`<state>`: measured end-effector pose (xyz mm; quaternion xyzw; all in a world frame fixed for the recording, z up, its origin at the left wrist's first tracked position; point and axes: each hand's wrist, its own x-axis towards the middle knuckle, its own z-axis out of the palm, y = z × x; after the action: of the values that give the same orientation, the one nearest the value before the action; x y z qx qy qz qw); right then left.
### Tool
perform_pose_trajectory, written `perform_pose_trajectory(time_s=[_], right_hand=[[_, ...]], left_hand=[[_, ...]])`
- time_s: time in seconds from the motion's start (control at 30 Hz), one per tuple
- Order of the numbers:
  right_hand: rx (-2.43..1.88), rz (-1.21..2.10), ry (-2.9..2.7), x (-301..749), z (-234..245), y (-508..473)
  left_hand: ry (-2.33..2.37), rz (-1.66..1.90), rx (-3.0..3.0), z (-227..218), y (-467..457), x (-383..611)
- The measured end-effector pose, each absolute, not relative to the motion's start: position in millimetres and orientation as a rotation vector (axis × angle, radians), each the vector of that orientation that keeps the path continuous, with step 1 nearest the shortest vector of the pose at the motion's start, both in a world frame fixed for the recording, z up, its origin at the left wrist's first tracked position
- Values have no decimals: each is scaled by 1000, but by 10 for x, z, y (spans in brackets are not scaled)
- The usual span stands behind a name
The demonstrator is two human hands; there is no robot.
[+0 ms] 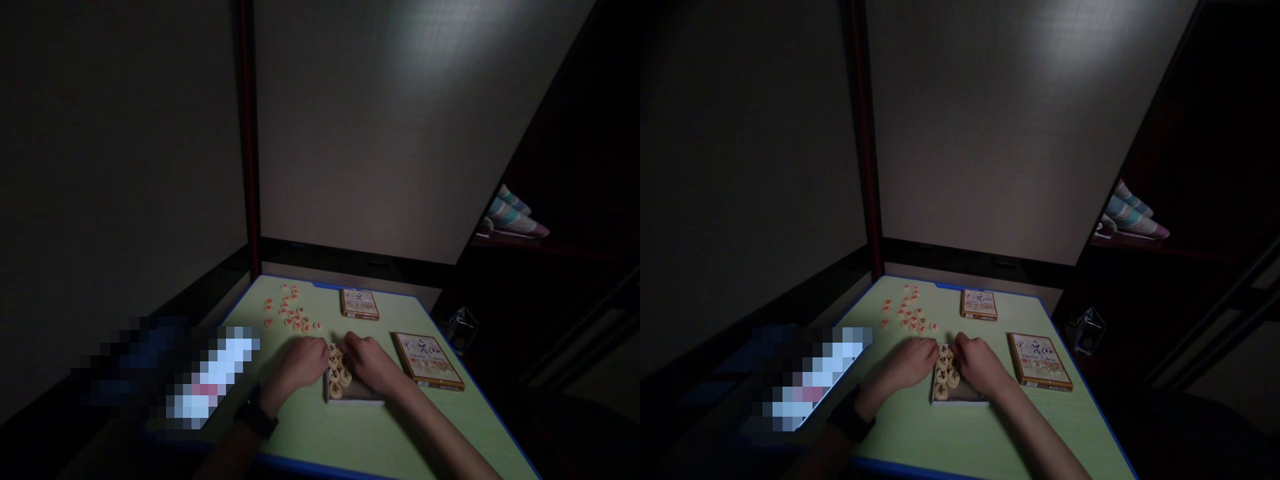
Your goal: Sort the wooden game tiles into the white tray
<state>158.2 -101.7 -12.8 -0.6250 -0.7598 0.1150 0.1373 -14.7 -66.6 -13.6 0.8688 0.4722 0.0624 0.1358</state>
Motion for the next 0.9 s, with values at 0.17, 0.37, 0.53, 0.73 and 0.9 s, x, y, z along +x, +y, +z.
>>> perform_pose_trajectory(time_s=[0.17,0.37,0.53,0.73,0.9], right_hand=[[-1781,343,-2178,1584,-138,-1039],[-1755,320,-2145,1637,-125,-1042],[-1694,246,-2056,1831,-84,-886],[-1594,152,-1733,2048,-238,-741],[-1597,-11,-1730,2108,-425,-792]], left_hand=[[1372,207,2513,-180,-639,-139],[1438,238,2514,-204,-562,-171],[1722,347,2525,-35,-271,-296],[1983,447,2463,-66,15,-437],[1894,533,2548,-276,-9,-411]])
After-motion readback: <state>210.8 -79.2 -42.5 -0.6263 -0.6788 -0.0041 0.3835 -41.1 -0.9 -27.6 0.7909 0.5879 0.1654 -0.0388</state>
